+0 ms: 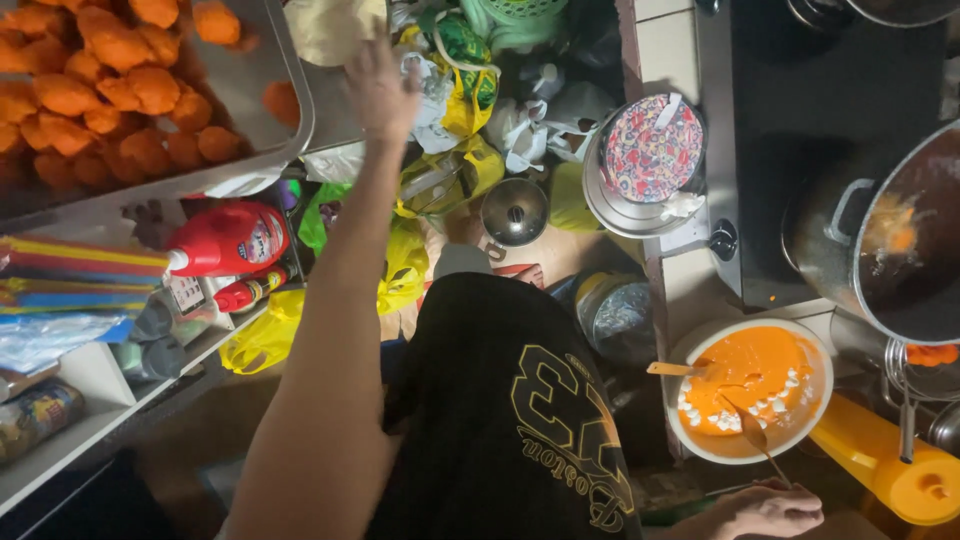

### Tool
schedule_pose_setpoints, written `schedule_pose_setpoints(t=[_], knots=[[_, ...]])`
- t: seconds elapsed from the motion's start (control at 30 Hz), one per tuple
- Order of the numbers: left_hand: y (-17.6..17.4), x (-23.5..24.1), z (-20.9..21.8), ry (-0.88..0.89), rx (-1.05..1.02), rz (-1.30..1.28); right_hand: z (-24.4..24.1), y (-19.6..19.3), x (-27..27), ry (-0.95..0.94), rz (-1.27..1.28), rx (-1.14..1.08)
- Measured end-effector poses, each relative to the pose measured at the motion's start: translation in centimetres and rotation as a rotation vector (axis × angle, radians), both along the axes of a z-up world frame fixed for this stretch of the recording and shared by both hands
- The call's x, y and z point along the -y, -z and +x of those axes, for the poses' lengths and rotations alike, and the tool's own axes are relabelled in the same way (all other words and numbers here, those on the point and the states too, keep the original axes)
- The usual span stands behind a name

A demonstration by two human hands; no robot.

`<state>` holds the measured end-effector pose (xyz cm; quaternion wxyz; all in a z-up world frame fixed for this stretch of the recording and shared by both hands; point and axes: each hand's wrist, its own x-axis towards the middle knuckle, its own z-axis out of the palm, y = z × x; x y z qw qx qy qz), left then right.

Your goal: Deep frying batter-coated quail eggs (kwek kwek) in a pot of oil using skewers and slotted spoons.

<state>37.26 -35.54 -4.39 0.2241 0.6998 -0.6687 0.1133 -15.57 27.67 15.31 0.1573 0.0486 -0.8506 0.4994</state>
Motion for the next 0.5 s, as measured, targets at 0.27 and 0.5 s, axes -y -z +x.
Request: schedule_pose_setpoints(t=[0.27,0.5], knots=[[-12.5,-11.8,-16.3,0.527,-0.626,0.396,-4.8,6.9,2.3,-0.084,0.147,-0.159],[-14.5,-24.3,-28.4,1.124,-0.605,0.399,-2.3,2.8,6.6,-0.060,-0.119,0.120]])
